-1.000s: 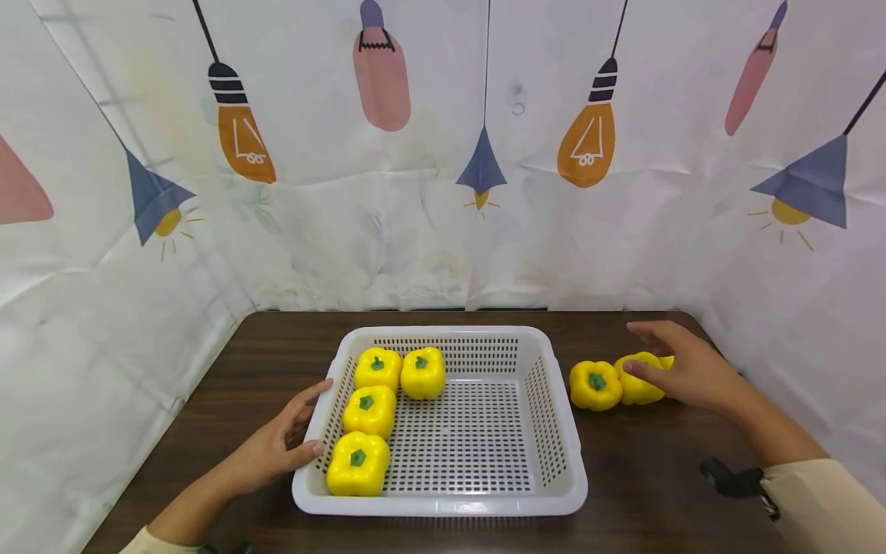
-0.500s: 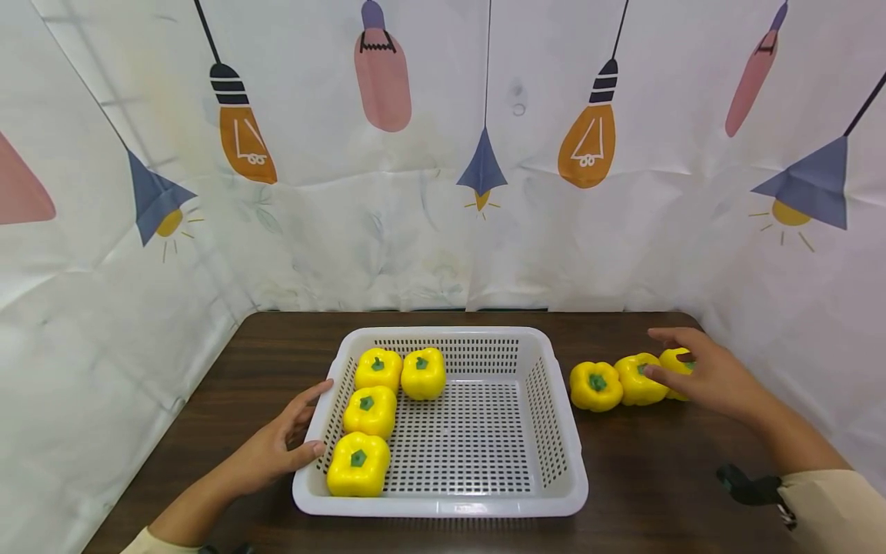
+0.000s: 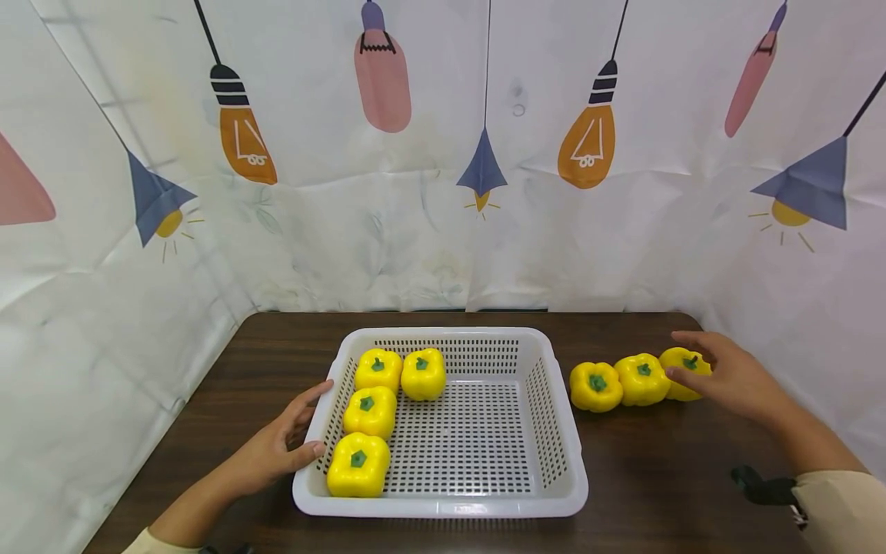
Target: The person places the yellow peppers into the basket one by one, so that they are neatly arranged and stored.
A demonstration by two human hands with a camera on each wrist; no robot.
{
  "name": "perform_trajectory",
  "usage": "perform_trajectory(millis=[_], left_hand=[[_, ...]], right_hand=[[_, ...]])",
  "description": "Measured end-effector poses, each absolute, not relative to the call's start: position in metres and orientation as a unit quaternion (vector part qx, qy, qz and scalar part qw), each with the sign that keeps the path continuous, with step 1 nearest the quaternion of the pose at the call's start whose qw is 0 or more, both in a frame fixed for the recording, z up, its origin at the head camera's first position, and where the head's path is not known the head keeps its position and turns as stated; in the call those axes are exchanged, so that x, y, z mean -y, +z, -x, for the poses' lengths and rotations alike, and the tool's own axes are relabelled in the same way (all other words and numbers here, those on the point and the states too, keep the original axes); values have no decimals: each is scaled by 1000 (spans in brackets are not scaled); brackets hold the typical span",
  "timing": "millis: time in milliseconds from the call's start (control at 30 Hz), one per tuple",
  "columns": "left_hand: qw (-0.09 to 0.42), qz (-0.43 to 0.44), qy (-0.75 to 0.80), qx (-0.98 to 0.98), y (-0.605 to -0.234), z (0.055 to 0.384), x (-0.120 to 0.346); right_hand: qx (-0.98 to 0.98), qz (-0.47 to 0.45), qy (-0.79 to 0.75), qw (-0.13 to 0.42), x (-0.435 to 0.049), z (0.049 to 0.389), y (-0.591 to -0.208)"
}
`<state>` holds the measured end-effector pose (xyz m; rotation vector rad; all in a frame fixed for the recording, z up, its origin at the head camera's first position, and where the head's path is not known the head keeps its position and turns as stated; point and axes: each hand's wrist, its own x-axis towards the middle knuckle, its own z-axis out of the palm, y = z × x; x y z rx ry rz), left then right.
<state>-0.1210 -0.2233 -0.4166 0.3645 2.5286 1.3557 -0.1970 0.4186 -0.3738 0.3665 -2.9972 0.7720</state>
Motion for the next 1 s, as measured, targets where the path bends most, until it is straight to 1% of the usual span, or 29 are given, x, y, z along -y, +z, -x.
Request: perform_trajectory(millis=[167, 400, 1000], left_hand=[[123, -124, 463, -869, -417, 121, 223], [125, -124, 466, -867, -417, 121, 223], [127, -126, 466, -866, -416, 121, 223]], right_hand=[[962, -116, 248, 14, -428, 200, -380], [962, -111, 250, -20, -436, 203, -383], [959, -116, 254, -46, -449, 210, -400]])
